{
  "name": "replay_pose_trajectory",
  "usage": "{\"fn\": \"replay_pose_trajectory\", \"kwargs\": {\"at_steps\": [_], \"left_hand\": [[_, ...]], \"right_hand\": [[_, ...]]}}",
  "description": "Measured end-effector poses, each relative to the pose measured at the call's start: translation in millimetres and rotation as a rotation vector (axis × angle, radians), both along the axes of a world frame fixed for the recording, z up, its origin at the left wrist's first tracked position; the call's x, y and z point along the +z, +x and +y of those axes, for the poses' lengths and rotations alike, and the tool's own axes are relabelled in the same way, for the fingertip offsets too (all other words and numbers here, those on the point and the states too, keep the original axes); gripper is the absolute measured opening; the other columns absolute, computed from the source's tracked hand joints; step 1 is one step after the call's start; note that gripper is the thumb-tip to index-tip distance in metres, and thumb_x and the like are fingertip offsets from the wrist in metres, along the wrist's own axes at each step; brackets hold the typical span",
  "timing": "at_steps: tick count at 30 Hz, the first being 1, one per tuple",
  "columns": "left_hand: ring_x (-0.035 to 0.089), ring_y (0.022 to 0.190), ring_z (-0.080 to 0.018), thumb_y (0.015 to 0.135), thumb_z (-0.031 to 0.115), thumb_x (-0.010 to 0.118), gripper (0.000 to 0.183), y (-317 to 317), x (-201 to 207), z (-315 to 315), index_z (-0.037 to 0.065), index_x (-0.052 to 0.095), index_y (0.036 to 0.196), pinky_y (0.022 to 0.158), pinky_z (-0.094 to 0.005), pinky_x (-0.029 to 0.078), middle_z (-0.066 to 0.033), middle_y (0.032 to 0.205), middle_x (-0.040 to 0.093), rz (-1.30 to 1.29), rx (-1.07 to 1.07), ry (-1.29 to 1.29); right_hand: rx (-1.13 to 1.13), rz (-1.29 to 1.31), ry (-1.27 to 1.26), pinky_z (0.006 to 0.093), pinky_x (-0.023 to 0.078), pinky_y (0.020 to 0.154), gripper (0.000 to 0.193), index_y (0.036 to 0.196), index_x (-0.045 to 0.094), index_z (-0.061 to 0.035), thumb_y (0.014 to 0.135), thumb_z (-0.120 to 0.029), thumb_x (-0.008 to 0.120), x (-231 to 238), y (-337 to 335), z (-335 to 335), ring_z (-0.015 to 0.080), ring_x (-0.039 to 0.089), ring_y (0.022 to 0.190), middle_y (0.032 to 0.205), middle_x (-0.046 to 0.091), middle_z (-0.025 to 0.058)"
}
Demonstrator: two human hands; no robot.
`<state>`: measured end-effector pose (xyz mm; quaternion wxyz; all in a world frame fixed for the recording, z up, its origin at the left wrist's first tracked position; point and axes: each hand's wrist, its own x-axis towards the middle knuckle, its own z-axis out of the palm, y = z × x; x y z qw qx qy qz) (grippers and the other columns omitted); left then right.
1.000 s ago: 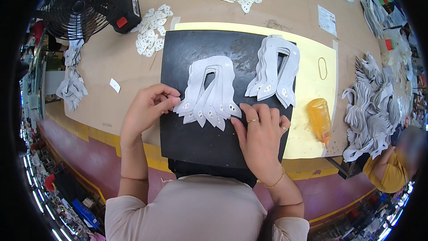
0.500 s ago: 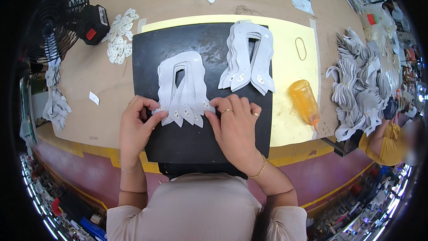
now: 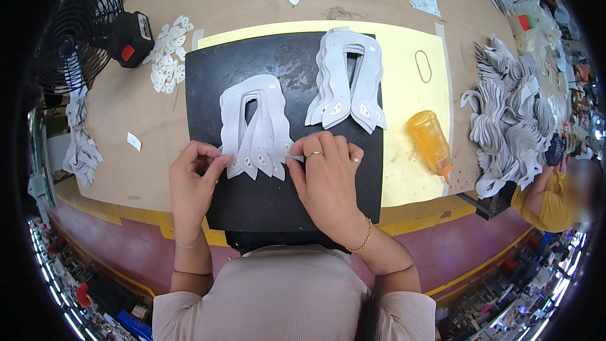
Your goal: The person repeatedly picks up white plastic components from a pile on the table, aligns them, and presses them together by hand. The person handles the parts one at a time, occasionally turning them over to check alignment before placing the assembled pair back on the table.
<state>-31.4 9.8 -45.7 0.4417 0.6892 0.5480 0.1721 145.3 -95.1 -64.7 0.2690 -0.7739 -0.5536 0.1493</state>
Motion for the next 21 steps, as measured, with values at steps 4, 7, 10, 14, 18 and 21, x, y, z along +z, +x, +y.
{"fn": "replay_pose_trajectory", "kwargs": {"at_steps": [4,7,10,14,18,21], "left_hand": [[0.052,0.065,-0.0057,0.08,0.001,0.069,0.011,-2,2,1,0.0,0.059,0.083,0.055,-0.02,0.041,-0.0016,0.078,0.057,-0.174,0.073,-0.218],[0.052,0.066,-0.0046,0.083,0.0,0.066,0.008,-1,6,5,0.0,0.062,0.09,0.057,-0.0188,0.04,0.0005,0.081,0.055,-0.357,0.065,-0.377],[0.05,0.067,-0.004,0.085,0.001,0.063,0.013,0,6,9,0.001,0.065,0.098,0.06,-0.0182,0.04,0.0015,0.083,0.053,-0.381,-0.037,-0.473],[0.047,0.068,-0.0035,0.087,0.005,0.062,0.017,4,3,7,0.002,0.066,0.103,0.063,-0.018,0.039,0.0015,0.085,0.05,-0.384,-0.145,-0.445],[0.045,0.067,-0.0033,0.086,0.007,0.065,0.016,11,4,2,0.001,0.066,0.101,0.06,-0.0176,0.036,0.0007,0.084,0.051,-0.371,-0.129,-0.372],[0.043,0.067,-0.0034,0.085,0.008,0.067,0.014,18,7,-1,-0.001,0.067,0.096,0.059,-0.0178,0.034,0.0004,0.081,0.052,-0.4,-0.15,-0.369]], "right_hand": [[-0.011,0.065,-0.025,0.0371,0.03,0.081,0.027,0.098,0.057,-0.0105,0.075,-0.009,0.071,0,1,0,0.0206,0.049,0.084,0.087,0.051,0.0019],[-0.007,0.018,-0.051,0.0375,0.03,0.081,0.028,0.099,0.056,-0.0102,0.075,-0.01,0.071,1,2,0,0.0205,0.049,0.084,0.086,0.051,0.002],[-0.003,0.011,-0.041,0.0378,0.03,0.081,0.03,0.101,0.057,-0.0102,0.075,-0.01,0.071,3,1,1,0.0208,0.049,0.085,0.084,0.051,0.0022],[0.02,0.075,-0.042,0.0348,0.031,0.083,0.03,0.103,0.057,-0.009,0.076,-0.01,0.071,1,1,1,0.0187,0.05,0.081,0.084,0.055,0.0022],[-0.062,0.792,-0.093,0.0219,0.042,0.073,0.028,0.097,0.056,-0.0051,0.076,-0.002,0.074,12,2,4,0.0065,0.052,0.076,0.087,0.06,-0.0004],[-0.083,1.231,0.026,0.0195,0.043,0.072,0.026,0.099,0.056,-0.0047,0.079,-0.001,0.072,13,2,6,0.0049,0.053,0.079,0.086,0.06,-0.0006]]}}
